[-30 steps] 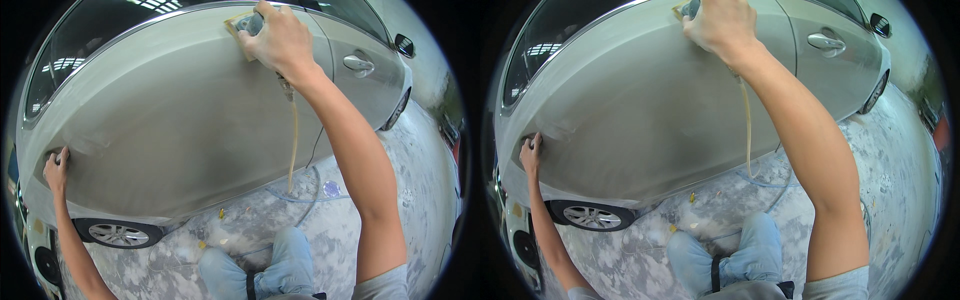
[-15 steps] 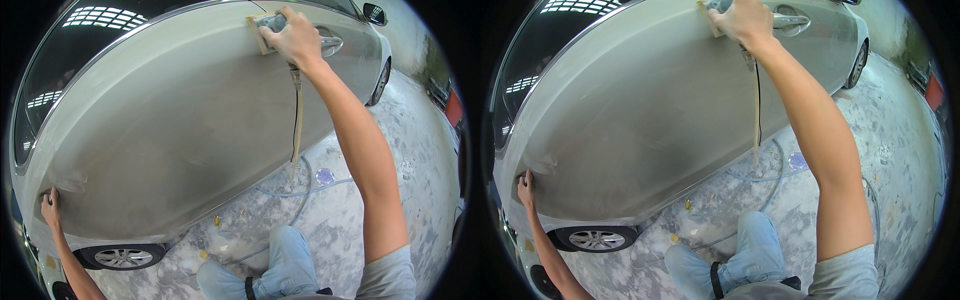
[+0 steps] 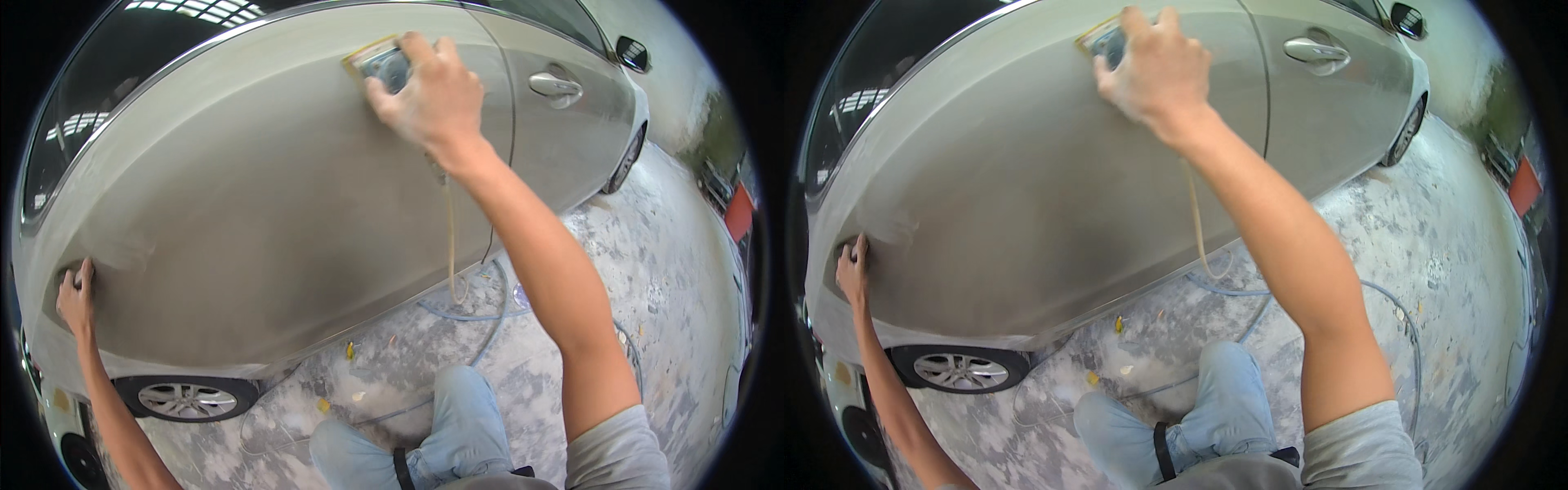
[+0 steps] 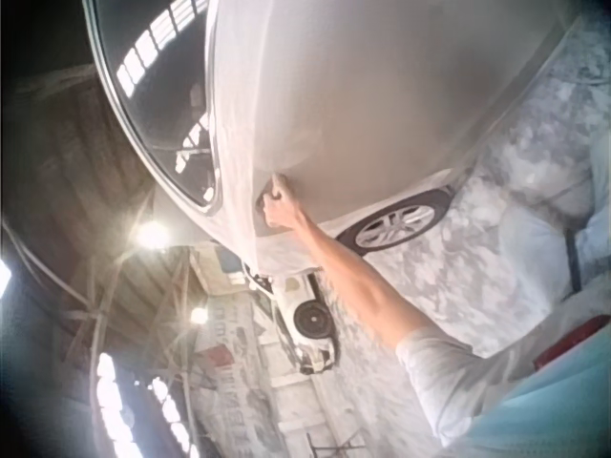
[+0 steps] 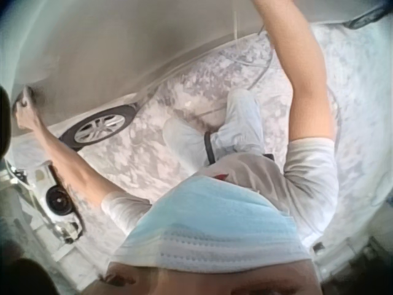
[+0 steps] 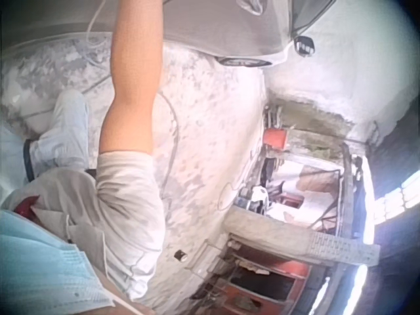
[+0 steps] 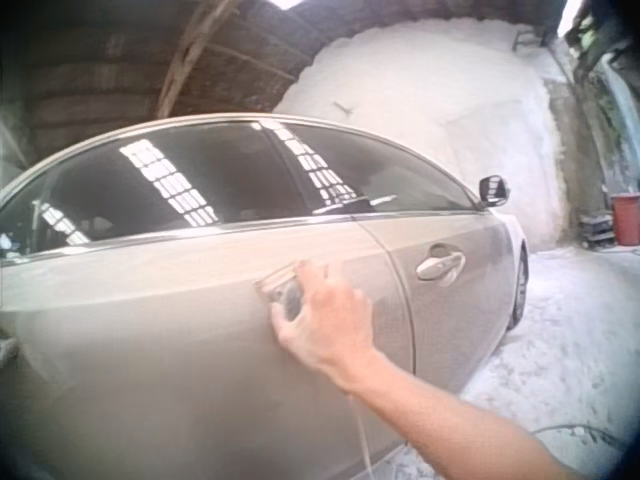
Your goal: The person sands the side panel of a silver car using a handheld electric sander. They move the sander in overlapping strokes across the door surface, including around the door handle and lower edge, while kneeling beside the vehicle.
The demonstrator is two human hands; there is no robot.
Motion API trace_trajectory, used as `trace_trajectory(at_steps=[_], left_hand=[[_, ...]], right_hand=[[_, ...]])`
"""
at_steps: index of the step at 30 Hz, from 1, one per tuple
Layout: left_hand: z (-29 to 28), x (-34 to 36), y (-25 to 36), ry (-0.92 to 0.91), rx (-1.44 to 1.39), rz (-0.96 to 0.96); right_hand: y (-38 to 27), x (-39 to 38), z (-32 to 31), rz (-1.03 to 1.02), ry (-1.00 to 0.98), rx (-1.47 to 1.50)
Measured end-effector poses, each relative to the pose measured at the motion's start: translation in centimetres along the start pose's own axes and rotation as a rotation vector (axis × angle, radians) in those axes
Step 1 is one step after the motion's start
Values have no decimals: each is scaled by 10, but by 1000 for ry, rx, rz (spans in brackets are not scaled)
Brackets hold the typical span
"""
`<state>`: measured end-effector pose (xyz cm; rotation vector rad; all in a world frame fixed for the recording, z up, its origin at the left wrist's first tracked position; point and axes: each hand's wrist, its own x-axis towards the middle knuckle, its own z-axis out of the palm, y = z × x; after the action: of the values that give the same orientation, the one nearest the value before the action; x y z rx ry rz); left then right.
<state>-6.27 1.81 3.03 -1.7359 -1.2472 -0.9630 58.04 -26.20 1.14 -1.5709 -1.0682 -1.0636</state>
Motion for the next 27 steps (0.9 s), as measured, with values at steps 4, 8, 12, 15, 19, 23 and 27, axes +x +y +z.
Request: trace_trajectory(at_steps=[4, 8, 12, 15, 19, 23, 27], left_hand=[[-12, -3, 16, -75, -33, -117], [-27, -3, 33, -87, -99, -100], [-33, -3, 40, -104, -100, -150], [-33, -4, 41, -122, -86, -139], [-32, -5, 40, -63, -85, -115], [-30, -4, 40, -99, -101, -156], [-33, -3, 39, -97, -102, -127]], right_hand=[[-102, -18, 7, -74, -57, 132], [-192, -34, 19, -184, -108, 232], [-273, -53, 38, -264, -145, 326], [-316, -64, 49, -344, -147, 424], [-333, -69, 55, -400, -148, 469], [-317, -67, 52, -393, -129, 446], [-286, -64, 41, -376, -132, 362]])
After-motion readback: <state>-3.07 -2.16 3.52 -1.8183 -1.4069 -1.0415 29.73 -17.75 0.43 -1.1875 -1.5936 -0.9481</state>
